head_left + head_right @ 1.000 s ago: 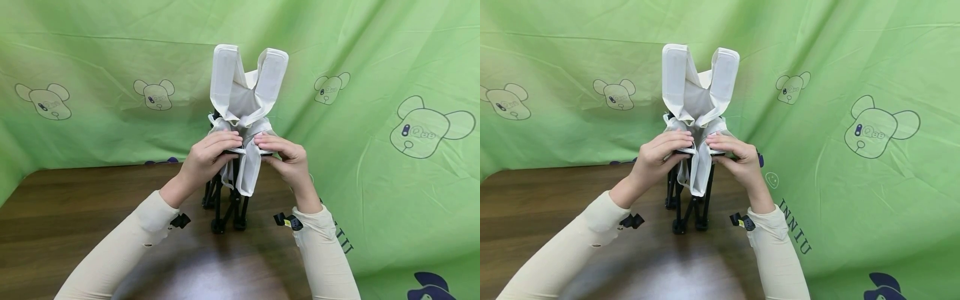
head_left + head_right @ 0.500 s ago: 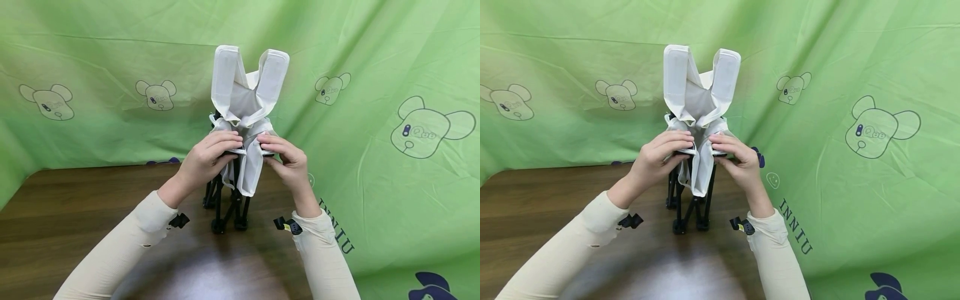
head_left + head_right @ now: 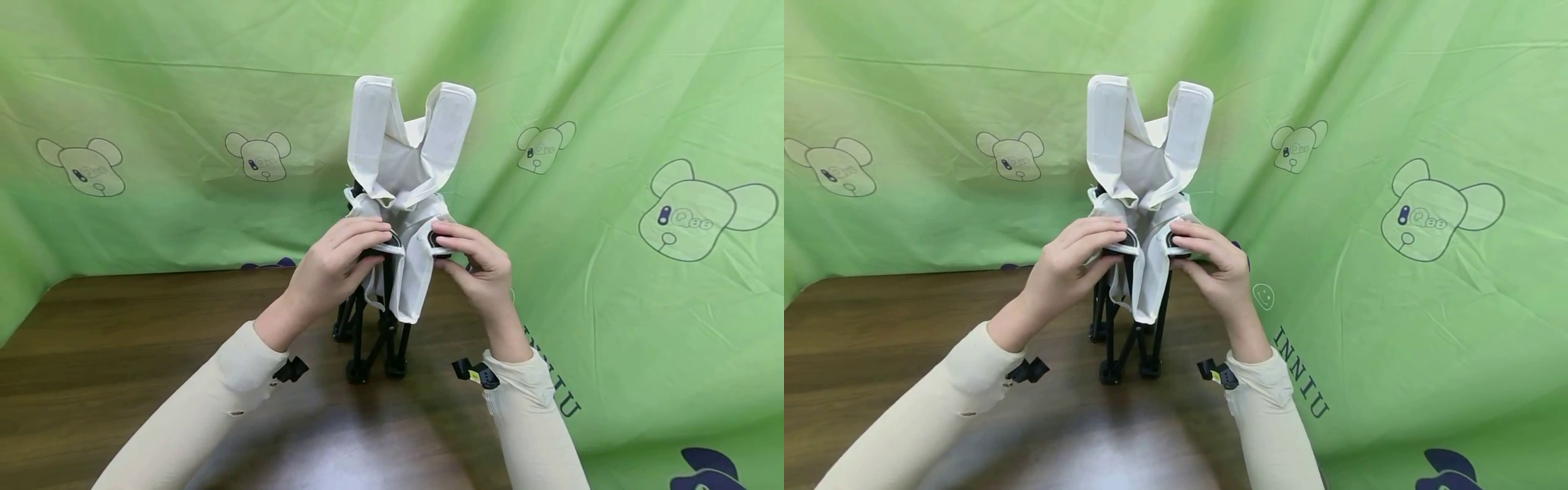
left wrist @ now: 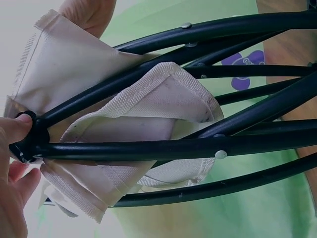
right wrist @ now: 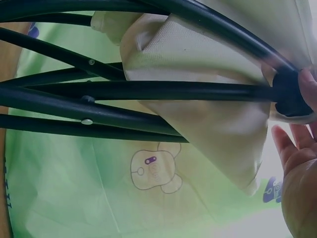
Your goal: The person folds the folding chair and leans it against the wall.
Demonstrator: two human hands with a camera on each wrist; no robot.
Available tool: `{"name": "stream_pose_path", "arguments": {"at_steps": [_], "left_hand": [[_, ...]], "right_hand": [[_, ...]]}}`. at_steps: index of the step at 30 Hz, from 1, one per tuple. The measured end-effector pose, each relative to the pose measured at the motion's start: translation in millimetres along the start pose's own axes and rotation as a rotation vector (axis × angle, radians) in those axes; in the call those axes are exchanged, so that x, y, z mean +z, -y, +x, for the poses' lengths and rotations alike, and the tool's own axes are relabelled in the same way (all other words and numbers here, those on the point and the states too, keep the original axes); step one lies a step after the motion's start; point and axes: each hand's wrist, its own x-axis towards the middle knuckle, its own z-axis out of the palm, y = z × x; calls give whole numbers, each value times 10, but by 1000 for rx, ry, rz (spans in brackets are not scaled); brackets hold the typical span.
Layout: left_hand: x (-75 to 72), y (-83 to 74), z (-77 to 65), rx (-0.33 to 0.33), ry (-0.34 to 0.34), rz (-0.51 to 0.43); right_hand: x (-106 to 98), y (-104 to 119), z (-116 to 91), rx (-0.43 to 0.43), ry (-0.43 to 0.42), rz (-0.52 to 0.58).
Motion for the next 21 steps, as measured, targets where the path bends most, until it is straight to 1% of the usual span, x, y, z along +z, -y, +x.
{"name": "stream_pose_path", "arguments": {"at_steps": [8,13,17,21], "left_hand": [[-59,-55,-25,-26,-49,20],[-103,-87,-44,-55,-72,29],[-110,-93,-96,-110,-116,23],[-102,-98,-183,-170,-154,35]], "right_hand": [[10,150,22,67,-35,2],[-33,139,-29,97,-68,-13],[-67,105,-73,124,-98,-14],[-82,80,-118,149,-127,-26]]}}
